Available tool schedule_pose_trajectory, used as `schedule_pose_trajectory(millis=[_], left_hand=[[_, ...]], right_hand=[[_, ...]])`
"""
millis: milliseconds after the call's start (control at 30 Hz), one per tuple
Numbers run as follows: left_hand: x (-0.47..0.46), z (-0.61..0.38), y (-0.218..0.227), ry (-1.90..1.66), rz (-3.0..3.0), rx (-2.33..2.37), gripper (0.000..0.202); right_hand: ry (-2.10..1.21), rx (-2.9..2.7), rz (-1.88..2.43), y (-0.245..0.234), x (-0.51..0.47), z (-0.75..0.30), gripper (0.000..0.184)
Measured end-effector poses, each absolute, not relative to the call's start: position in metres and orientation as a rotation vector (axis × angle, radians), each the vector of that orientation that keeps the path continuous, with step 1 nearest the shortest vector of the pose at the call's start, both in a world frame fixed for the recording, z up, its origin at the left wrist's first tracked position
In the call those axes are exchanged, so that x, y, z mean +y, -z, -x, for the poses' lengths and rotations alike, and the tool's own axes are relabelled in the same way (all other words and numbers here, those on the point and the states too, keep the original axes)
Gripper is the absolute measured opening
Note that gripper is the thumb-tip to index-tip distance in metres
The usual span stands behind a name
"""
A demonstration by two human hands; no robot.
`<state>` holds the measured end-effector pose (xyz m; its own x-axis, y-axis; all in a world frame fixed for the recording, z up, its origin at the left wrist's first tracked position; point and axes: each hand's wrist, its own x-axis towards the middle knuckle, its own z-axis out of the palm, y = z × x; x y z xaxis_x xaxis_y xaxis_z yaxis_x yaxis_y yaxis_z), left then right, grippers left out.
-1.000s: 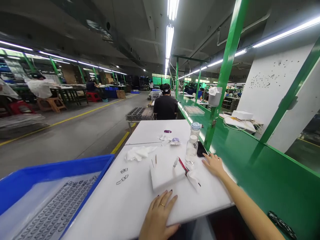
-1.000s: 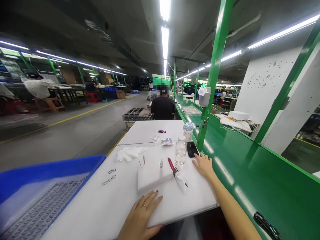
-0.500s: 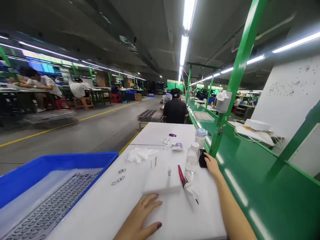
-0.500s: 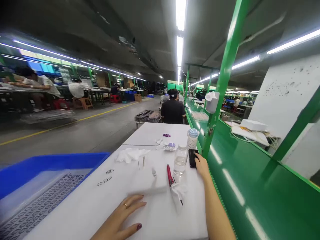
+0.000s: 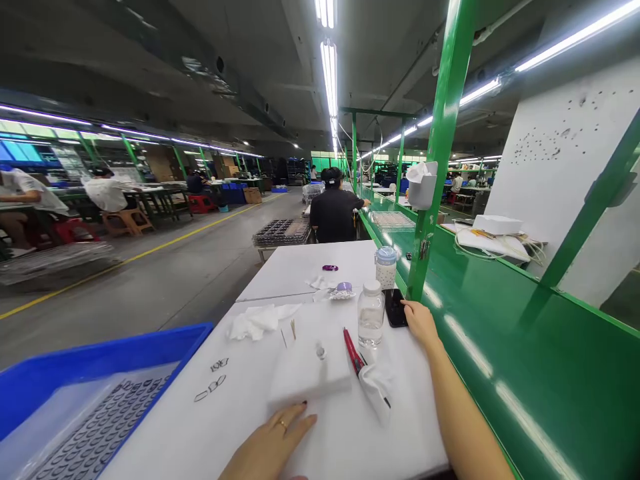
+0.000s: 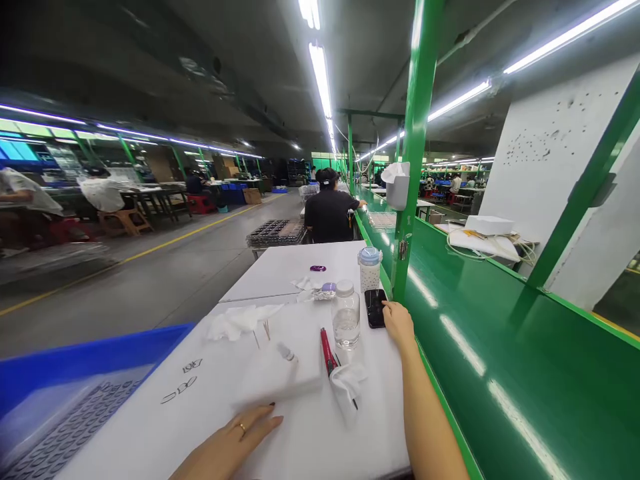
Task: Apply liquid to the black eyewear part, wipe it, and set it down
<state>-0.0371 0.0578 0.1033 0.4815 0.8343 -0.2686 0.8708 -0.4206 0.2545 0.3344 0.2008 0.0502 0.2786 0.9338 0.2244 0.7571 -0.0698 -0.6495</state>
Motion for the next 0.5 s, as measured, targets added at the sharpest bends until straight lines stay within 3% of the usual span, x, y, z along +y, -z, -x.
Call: schedule_pose_trajectory(millis=[200, 367, 500], left_hand=[[0.059, 0.024, -0.11, 0.342, -2.37, 1.488, 0.069], [0.064, 0.015, -0.101, 0.405, -2.427, 1.484, 0.073], [0.074, 0.004, -0.07, 0.316, -2.658, 1.378, 0.053]], right_hand=[[-0.338, -1.471, 1.851, -0.057, 0.188, -0.337, 0.035], [-0.256, -1.326, 1.784, -0.066, 0.191, -0.34, 0.05], [-0.28, -1.272, 1.808, -0.072, 0.21, -0.341, 0.035]])
